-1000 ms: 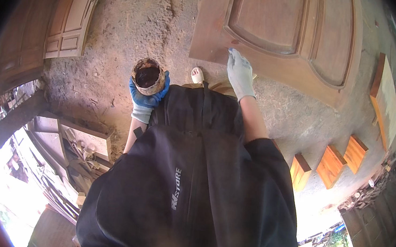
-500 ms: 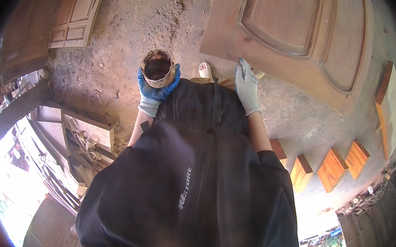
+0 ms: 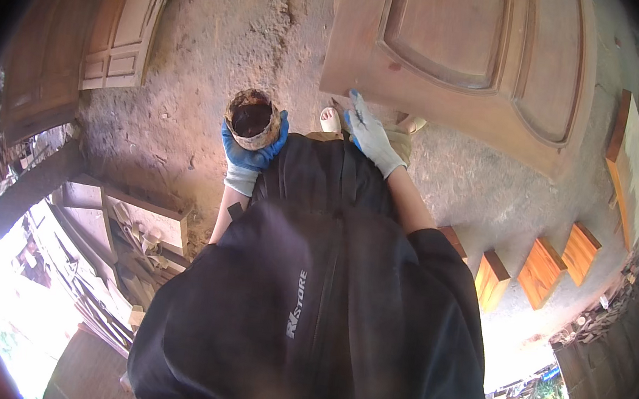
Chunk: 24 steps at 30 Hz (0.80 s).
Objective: The person applies a dark stain to a wooden door using a cloth, then uses an electric sander to smooth the surface. The person moves around the door to cover different areas and continues sanding until the end of the clip.
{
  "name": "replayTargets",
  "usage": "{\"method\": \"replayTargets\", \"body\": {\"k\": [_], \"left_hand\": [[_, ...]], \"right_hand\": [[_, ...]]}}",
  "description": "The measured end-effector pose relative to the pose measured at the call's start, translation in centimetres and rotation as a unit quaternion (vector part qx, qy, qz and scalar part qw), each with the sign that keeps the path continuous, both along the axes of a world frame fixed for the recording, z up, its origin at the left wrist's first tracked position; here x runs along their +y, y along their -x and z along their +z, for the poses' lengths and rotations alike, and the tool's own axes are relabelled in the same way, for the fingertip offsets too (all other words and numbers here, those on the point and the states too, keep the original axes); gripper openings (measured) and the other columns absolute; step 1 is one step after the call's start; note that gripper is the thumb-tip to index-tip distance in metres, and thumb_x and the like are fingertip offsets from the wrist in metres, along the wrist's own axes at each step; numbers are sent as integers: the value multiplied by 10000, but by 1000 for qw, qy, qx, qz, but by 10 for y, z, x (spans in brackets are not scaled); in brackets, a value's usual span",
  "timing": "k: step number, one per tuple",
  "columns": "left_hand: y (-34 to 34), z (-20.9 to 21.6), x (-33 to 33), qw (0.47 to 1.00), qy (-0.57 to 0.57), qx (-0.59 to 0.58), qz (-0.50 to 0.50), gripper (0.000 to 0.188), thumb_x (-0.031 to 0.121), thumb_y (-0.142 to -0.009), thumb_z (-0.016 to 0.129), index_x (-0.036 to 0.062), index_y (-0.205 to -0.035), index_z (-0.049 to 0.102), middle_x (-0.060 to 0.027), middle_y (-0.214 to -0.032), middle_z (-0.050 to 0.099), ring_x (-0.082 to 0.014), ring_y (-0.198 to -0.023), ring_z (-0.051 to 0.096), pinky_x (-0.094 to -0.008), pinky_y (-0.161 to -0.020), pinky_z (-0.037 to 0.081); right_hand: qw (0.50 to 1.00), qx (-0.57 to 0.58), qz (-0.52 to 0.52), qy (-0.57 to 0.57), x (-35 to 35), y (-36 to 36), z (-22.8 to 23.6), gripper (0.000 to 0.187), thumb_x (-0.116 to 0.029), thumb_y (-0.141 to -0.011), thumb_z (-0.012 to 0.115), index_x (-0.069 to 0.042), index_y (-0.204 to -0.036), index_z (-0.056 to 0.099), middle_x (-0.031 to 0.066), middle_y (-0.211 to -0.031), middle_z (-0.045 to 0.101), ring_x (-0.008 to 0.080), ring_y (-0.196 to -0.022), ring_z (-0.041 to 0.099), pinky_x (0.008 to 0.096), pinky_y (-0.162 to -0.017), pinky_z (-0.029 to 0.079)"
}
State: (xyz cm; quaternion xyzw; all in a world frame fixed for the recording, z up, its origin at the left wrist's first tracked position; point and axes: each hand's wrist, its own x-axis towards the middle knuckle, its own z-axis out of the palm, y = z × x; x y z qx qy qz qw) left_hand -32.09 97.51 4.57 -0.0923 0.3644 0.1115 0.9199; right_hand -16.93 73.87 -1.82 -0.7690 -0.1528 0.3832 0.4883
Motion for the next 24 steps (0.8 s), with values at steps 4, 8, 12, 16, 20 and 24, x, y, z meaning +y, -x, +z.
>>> {"method": "replayTargets", "body": {"k": [4, 8, 12, 16, 20, 24], "left_hand": [[-2, -2, 0, 1000, 3, 3, -4, 797, 587, -810, 648, 62, -1394, 510, -235, -1391, 514, -450, -1289, 478, -618, -1094, 399], [0, -4, 3, 1000, 6, -6, -13, 790, 590, -817, 637, 69, -1397, 509, -236, -1392, 514, -447, -1285, 481, -616, -1091, 403], [-3, 0, 1, 1000, 8, -7, -18, 780, 598, -822, 627, 76, -1391, 515, -234, -1373, 530, -439, -1281, 486, -602, -1091, 409], [-5, 11, -2, 1000, -3, -6, -19, 777, 602, -826, 627, 87, -1396, 508, -225, -1372, 531, -434, -1277, 490, -602, -1090, 412], [-5, 13, 0, 1000, -5, -7, -25, 800, 610, -823, 632, 90, -1414, 492, -229, -1383, 524, -435, -1278, 490, -609, -1088, 412], [-4, 13, 2, 1000, -7, 4, -25, 819, 615, -812, 640, 91, -1422, 485, -232, -1391, 519, -438, -1282, 487, -612, -1090, 409]], "right_hand": [[986, 44, -147, -65, -10, -4, -30, 576, -227, -1057, 489, -32, -1561, 290, 164, -1563, 399, 221, -1424, 409, 303, -1162, 313], [960, 115, -223, -124, -11, 0, -14, 540, -153, -1058, 478, -13, -1550, 308, 167, -1589, 356, 240, -1448, 374, 311, -1185, 282], [986, 25, -130, -98, -19, 6, -42, 501, -138, -1068, 461, -1, -1535, 342, 110, -1572, 385, 202, -1426, 387, 300, -1169, 304], [971, 134, -146, -130, -14, 8, -19, 471, -148, -1067, 480, 6, -1504, 398, 60, -1520, 441, 136, -1352, 437, 255, -1112, 355], [962, 144, -174, -154, -12, 11, -12, 479, -194, -1060, 523, -3, -1489, 430, 35, -1449, 504, 97, -1260, 487, 215, -1029, 396], [954, 171, -195, -150, -13, 11, -5, 466, -197, -1059, 533, -21, -1481, 448, -1, -1348, 548, 78, -1129, 524, 198, -935, 432]]}}
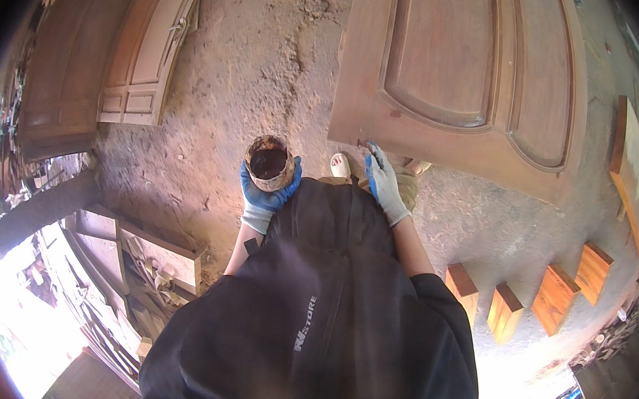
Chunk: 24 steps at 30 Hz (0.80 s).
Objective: The person applies a dark stain to a wooden door using a cloth, then uses an electric sander to smooth the surface. The person moves around the door to cover different areas and continues sanding until the end of the clip.
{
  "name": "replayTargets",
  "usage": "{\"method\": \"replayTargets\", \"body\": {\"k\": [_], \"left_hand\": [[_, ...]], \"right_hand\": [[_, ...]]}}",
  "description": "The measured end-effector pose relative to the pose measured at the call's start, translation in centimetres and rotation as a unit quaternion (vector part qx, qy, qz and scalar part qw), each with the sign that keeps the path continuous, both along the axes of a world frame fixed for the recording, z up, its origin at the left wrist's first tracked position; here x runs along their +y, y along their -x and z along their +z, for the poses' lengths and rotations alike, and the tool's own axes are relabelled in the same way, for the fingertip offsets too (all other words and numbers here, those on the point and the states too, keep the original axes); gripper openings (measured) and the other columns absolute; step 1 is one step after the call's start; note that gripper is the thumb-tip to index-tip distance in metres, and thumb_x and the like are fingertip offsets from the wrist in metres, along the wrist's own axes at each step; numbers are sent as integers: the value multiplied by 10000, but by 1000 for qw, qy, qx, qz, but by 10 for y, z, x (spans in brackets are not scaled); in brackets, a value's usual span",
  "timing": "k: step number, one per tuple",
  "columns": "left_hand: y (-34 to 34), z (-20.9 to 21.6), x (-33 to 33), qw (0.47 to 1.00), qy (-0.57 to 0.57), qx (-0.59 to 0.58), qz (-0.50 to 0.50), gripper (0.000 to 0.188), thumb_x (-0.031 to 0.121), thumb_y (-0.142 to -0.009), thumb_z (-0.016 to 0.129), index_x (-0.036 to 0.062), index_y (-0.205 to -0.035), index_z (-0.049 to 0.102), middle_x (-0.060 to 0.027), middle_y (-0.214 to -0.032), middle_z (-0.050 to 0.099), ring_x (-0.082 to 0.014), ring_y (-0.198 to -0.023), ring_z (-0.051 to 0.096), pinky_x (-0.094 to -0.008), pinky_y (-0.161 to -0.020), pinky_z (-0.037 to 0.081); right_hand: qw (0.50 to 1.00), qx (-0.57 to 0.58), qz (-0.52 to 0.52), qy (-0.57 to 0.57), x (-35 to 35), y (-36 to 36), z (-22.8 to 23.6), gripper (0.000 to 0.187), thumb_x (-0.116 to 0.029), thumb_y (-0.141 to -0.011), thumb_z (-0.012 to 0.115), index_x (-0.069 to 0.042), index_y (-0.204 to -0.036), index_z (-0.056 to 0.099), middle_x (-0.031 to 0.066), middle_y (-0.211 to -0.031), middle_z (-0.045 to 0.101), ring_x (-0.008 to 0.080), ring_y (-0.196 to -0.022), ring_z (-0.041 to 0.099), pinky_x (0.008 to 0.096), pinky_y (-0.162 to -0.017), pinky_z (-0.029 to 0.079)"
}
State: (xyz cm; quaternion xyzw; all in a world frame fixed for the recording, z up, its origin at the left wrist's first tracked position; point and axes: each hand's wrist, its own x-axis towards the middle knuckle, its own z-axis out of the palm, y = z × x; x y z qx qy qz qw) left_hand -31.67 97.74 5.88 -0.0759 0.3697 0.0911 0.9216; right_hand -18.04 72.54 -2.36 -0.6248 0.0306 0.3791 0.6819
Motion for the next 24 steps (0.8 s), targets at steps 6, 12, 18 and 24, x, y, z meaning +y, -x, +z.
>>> {"method": "replayTargets", "body": {"k": [6, 12, 18, 24], "left_hand": [[-2, 2, 2, 1000, 23, 2, -14, 814, 622, -804, 636, 97, -1412, 502, -216, -1395, 526, -437, -1280, 488, -606, -1094, 397], [-4, 9, -4, 998, -44, 46, 14, 683, 584, -823, 628, 112, -1315, 597, -157, -1330, 602, -412, -1253, 514, -601, -1079, 403], [-8, 11, -8, 997, -50, 51, 39, 614, 533, -809, 658, 120, -1263, 644, -133, -1296, 637, -386, -1249, 534, -618, -1089, 400], [-35, 19, -27, 998, -35, 54, 17, 608, 513, -810, 654, 115, -1269, 638, -133, -1300, 634, -388, -1254, 533, -620, -1086, 405]], "right_hand": [[993, 76, -49, -74, -14, -1, -25, 463, -192, -1059, 534, -36, -1486, 443, -12, -1316, 547, 51, -1049, 518, 199, -864, 455], [997, -54, -55, -3, 10, -2, 13, 467, -167, -1059, 515, -27, -1494, 422, 12, -1383, 520, 71, -1085, 514, 214, -904, 449], [995, -96, 19, 37, 15, -22, 11, 497, -247, -1051, 487, 2, -1476, 420, 166, -1456, 523, 249, -1347, 492, 352, -1113, 374], [991, -109, 8, 78, -15, -32, 11, 482, -282, -1049, 476, -25, -1456, 449, 181, -1418, 552, 309, -1329, 515, 385, -1101, 393]]}}
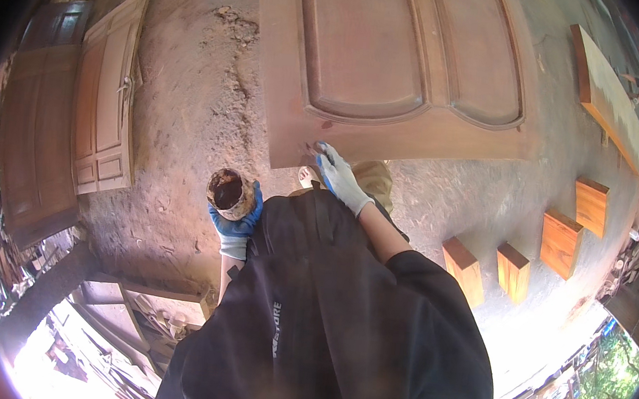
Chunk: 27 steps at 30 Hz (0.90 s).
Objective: The person applies a dark stain to a wooden door using a cloth, then uses an electric sander to smooth the surface. The person moves around the door to cover different areas and continues sanding until the end of the clip.
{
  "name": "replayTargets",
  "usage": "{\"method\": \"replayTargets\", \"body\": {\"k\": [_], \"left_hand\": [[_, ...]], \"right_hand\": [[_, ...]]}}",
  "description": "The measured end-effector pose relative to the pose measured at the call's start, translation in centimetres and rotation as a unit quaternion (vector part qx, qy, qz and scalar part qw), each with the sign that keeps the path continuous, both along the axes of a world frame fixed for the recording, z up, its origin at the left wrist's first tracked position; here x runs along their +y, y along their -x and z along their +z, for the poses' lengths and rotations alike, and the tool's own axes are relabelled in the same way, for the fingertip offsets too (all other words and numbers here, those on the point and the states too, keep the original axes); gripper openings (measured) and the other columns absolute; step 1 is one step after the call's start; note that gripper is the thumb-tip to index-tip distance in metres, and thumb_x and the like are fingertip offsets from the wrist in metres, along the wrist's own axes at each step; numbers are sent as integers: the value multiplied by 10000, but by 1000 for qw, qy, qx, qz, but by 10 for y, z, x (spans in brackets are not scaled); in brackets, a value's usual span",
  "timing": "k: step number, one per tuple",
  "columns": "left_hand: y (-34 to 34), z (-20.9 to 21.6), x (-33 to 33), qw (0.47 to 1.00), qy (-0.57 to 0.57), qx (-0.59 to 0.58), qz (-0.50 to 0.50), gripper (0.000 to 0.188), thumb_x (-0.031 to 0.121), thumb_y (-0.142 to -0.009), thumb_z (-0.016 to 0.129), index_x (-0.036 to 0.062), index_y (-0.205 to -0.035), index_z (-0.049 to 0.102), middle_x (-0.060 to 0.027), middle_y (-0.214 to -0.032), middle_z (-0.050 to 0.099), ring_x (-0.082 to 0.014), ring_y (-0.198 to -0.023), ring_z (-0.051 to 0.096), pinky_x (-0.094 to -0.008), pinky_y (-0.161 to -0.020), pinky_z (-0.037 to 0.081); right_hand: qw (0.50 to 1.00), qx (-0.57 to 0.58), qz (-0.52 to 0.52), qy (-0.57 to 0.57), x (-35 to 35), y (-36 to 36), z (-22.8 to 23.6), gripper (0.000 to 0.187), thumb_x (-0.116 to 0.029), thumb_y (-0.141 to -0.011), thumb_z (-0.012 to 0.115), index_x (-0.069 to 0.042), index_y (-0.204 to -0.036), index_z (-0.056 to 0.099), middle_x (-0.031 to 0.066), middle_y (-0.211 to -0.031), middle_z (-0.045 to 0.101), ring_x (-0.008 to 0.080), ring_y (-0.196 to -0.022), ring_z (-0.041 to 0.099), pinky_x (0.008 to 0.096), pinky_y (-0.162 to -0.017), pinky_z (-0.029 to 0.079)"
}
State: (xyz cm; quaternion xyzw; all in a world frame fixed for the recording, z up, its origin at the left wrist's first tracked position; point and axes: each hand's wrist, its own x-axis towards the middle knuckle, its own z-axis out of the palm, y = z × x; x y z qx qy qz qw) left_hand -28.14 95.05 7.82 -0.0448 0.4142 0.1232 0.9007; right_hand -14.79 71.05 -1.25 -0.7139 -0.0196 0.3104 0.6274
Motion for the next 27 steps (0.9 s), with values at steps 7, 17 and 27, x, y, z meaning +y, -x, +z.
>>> {"method": "replayTargets", "body": {"k": [7, 17, 27], "left_hand": [[-66, -11, -55, 999, 1, 14, -48, 594, 489, -826, 635, 94, -1270, 634, -146, -1304, 631, -374, -1241, 549, -604, -1089, 419], [-147, 3, -157, 997, 41, 53, 24, 528, 444, -890, 634, 63, -1256, 641, -147, -1300, 635, -379, -1261, 531, -572, -1092, 438], [-176, 12, -228, 989, 83, 100, 70, 600, 390, -836, 722, 15, -1288, 603, -203, -1336, 575, -391, -1316, 464, -536, -1085, 455]], "right_hand": [[991, -9, -65, 114, -72, -42, 3, 499, -268, -1044, 477, -72, -1498, 402, 170, -1397, 573, 318, -1274, 561, 401, -1059, 427], [959, -153, -123, 203, -174, -242, 8, 628, -313, -1058, 390, 23, -1559, 216, 261, -1558, 356, 432, -1314, 492, 453, -1092, 381], [913, -328, -13, 240, -156, -350, -48, 146, -61, -937, 537, 35, -1038, 493, 487, -1372, 392, 391, -916, 699, 399, -784, 576]]}}
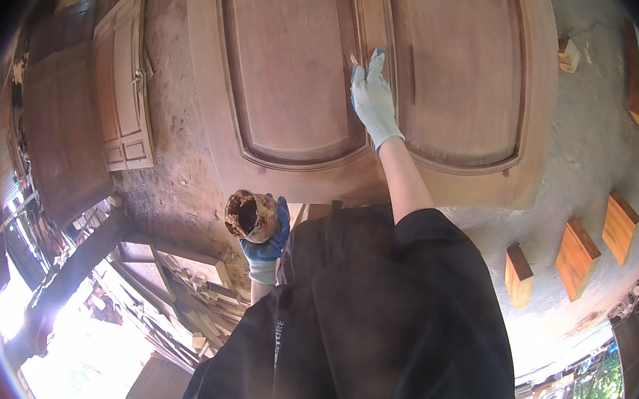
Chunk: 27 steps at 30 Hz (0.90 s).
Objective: The person applies a dark stain to a wooden door using a cloth, then uses an electric sander to smooth the surface. The person moves around the door to cover different areas and continues sanding until the end of the clip.
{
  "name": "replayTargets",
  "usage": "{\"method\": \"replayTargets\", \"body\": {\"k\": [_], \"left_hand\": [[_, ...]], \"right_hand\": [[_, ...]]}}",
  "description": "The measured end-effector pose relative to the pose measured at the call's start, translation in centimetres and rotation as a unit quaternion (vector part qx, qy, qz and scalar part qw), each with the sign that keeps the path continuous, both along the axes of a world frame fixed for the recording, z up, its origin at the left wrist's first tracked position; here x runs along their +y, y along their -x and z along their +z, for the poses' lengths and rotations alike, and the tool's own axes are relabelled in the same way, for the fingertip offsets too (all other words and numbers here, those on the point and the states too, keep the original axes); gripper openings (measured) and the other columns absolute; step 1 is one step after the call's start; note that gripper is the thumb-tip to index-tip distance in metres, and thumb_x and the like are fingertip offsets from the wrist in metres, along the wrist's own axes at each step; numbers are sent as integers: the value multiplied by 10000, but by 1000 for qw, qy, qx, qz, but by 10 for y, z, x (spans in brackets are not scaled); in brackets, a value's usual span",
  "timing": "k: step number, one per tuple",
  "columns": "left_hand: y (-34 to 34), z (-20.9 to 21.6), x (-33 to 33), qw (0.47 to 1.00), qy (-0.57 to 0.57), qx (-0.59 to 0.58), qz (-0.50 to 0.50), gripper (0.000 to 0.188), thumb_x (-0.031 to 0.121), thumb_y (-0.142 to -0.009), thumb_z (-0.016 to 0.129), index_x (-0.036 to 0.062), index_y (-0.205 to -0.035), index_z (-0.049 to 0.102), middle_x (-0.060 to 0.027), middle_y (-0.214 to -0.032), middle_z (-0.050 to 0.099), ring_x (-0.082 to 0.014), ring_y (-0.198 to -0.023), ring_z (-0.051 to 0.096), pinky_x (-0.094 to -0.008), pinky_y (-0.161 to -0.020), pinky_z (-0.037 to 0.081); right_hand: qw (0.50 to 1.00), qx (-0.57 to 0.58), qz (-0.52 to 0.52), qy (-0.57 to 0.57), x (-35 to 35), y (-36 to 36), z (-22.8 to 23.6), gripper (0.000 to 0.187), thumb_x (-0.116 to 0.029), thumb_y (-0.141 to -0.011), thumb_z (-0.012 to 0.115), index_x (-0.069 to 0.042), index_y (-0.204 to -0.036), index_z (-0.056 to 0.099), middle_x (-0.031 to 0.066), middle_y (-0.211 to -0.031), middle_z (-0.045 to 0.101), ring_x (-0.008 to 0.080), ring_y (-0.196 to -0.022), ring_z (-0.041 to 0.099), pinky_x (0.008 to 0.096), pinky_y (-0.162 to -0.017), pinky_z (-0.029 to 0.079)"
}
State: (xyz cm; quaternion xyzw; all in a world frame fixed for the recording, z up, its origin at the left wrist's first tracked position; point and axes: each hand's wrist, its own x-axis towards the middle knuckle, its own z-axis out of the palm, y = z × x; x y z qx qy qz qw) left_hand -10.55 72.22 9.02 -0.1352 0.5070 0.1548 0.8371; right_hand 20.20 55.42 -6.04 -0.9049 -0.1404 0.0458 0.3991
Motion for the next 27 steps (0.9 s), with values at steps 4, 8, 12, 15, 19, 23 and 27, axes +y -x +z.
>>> {"method": "replayTargets", "body": {"k": [4, 8, 12, 15, 19, 23, 27], "left_hand": [[-3, 5, -12, 999, -39, -3, 18, 590, 385, -830, 727, 32, -1287, 610, -185, -1338, 574, -373, -1314, 464, -525, -1085, 458], [-14, 15, -15, 999, -14, -35, 20, 555, 379, -849, 714, 44, -1281, 617, -162, -1326, 591, -375, -1318, 463, -529, -1086, 459], [-19, 5, -13, 999, -37, 24, 13, 500, 373, -890, 682, 57, -1273, 627, -154, -1288, 626, -391, -1305, 482, -533, -1080, 464], [-25, 19, -17, 998, -46, 32, 19, 462, 398, -905, 660, 64, -1225, 653, -148, -1239, 660, -385, -1253, 530, -550, -1087, 454], [-34, 16, -14, 999, -27, 39, 18, 458, 454, -905, 639, 71, -1150, 692, -134, -1172, 702, -364, -1173, 602, -585, -1104, 427], [-41, 22, -15, 998, -44, 29, -20, 475, 459, -901, 636, 71, -1170, 686, -141, -1192, 693, -387, -1191, 587, -591, -1094, 427], [-39, 17, -12, 999, -37, 6, -16, 519, 486, -871, 649, 74, -1185, 679, -149, -1219, 681, -413, -1218, 564, -599, -1092, 423]], "right_hand": [[989, -66, 22, 130, 14, -18, 15, 100, -33, -908, 564, 26, -973, 516, 502, -1347, 405, 323, -706, 724, 338, -633, 595], [966, -158, 39, 200, 11, -14, 24, 109, -40, -910, 568, 28, -989, 537, 497, -1328, 428, 325, -680, 718, 341, -617, 593], [997, 60, -47, -17, 3, 10, 20, 251, -105, -965, 541, 17, -1184, 559, 402, -1327, 508, 292, -700, 719, 343, -649, 592], [936, 288, -120, -163, 0, 20, 81, 348, -179, -1017, 500, -18, -1322, 541, 277, -1335, 571, 259, -739, 719, 355, -696, 589], [976, 155, -101, -116, -27, 38, 78, 376, -227, -1052, 454, -43, -1371, 529, 155, -1301, 632, 271, -935, 707, 394, -825, 563], [993, 64, -86, -45, -56, 24, 65, 334, -189, -1058, 432, -58, -1343, 548, 146, -1303, 628, 345, -1166, 621, 453, -972, 490], [994, 45, -99, -29, -73, 13, 57, 328, -256, -1041, 473, -150, -1340, 555, 157, -1243, 650, 372, -1085, 642, 494, -929, 495]]}}
